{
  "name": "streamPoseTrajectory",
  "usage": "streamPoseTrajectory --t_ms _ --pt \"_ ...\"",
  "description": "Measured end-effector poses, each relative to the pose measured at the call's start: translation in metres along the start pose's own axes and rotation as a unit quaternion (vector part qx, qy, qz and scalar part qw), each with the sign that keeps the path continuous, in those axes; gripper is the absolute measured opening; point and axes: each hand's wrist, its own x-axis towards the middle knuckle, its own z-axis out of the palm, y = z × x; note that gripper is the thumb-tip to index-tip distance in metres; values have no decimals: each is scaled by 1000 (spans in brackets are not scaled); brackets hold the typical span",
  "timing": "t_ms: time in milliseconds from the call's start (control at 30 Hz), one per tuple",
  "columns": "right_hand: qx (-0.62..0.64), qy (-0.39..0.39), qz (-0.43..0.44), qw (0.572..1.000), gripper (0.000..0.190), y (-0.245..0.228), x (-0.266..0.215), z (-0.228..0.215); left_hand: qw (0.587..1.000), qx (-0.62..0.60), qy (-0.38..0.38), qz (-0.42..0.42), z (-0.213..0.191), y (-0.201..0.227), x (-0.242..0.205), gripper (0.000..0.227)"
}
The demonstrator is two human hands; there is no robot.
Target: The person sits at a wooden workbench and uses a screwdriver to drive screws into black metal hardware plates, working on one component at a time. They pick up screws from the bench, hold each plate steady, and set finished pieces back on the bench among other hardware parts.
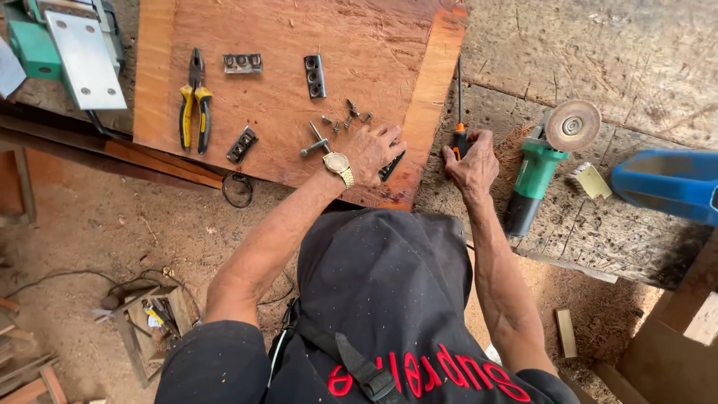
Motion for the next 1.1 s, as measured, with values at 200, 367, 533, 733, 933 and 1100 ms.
streamPoseTrajectory --t_ms 200,367,533,733,933,1100 --pt "8 17 16 1000 68 -2 -3 2 996 35 -48 61 11 -10 17 79" --pt "13 34 15 999 69 2 -4 7 996 24 -48 77 15 -16 18 85" --pt "11 50 18 999 68 1 -7 9 997 -24 -35 64 -13 -8 5 110" --pt "22 85 7 996 62 -3 0 3 991 -2 37 127 19 -21 12 86" --pt "10 43 36 998 61 -10 1 -6 997 -19 7 78 8 -18 9 60" --pt "-7 7 76 997 63 -18 -8 -11 998 -51 -11 36 26 -16 -1 72"
